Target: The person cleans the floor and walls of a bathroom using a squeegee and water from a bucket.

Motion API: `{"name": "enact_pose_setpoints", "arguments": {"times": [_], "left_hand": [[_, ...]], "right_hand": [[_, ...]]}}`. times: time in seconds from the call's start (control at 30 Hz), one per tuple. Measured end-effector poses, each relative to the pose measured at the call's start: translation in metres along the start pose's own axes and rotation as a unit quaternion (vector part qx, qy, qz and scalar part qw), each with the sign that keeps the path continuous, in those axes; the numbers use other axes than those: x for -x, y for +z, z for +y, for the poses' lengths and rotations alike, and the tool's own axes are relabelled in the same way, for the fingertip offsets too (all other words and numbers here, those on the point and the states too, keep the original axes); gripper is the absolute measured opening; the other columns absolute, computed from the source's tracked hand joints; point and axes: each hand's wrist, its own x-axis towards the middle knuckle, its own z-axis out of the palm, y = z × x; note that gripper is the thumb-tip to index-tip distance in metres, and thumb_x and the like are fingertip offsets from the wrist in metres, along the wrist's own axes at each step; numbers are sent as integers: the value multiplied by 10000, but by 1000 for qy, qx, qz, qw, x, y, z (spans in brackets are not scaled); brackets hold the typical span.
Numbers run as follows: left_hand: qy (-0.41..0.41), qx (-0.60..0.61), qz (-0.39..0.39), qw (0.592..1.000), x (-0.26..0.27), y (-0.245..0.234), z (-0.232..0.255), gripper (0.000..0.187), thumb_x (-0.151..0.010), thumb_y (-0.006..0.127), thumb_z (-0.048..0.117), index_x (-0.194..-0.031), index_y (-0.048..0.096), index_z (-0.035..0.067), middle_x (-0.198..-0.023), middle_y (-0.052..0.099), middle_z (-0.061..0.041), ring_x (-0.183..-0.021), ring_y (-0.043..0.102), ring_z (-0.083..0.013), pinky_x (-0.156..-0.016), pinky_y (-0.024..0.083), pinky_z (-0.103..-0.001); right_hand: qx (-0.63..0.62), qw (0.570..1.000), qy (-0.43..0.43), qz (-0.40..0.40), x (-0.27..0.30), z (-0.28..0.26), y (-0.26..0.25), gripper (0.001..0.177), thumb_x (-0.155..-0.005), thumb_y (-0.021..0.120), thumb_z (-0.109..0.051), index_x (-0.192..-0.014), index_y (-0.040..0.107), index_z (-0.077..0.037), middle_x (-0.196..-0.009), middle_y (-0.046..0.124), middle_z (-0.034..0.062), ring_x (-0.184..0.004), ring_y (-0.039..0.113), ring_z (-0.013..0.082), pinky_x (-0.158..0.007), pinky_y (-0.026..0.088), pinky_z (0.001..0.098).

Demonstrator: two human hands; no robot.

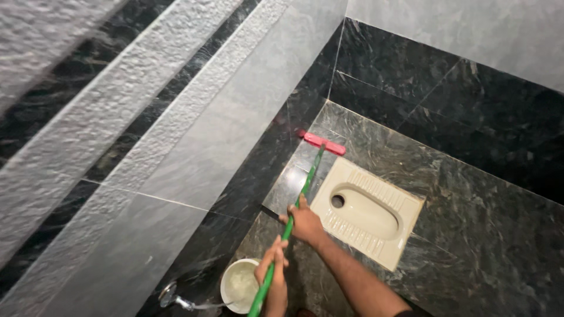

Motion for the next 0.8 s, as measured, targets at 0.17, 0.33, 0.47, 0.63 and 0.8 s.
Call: {"name": "enact_pose_setpoints", "arguments": {"times": [0.17,0.33,0.47,0.63,0.8], "left_hand": [[108,63,-19,992,-38,56,20,214,-1016,575,112,-1110,709,-25,-1212,762,-152,-1037,673,-181,-967,507,-323],[169,52,-79,981,-66,107,-20,113,-957,661,33,-871,668,-41,-1191,762,-214,-1320,630,-317,-1146,414,-412],[73,85,-78,991,-90,138,-38,99,-938,676,61,-945,705,-33,-1253,733,-190,-1198,627,-295,-1022,472,-391],[118,23,-54,991,-126,159,-33,216,-988,675,120,-898,747,-63,-1205,761,-204,-1208,680,-259,-1010,498,-342],[91,-16,-43,995,-137,163,-15,200,-975,634,104,-975,776,-36,-1133,782,-187,-937,675,-233,-872,503,-351]], "right_hand": [[-12,1000,23,12,-30,14,-30,426,-965,580,-514,-1134,680,-136,-1539,380,345,-1172,636,472,-972,538,509],[16,999,37,22,-58,57,-56,397,-947,591,-499,-1115,691,-154,-1556,359,316,-1172,637,432,-963,523,508],[19,999,30,23,-69,74,-63,411,-933,637,-509,-1083,696,-131,-1551,375,326,-1173,642,431,-966,527,500],[-12,998,-30,45,-81,74,-73,537,-749,769,-454,-1162,661,-129,-1484,395,393,-1107,661,470,-930,554,486],[-32,998,-32,32,-93,72,-82,448,-831,756,-457,-1129,681,-130,-1488,379,421,-1131,644,494,-928,551,504]]}}
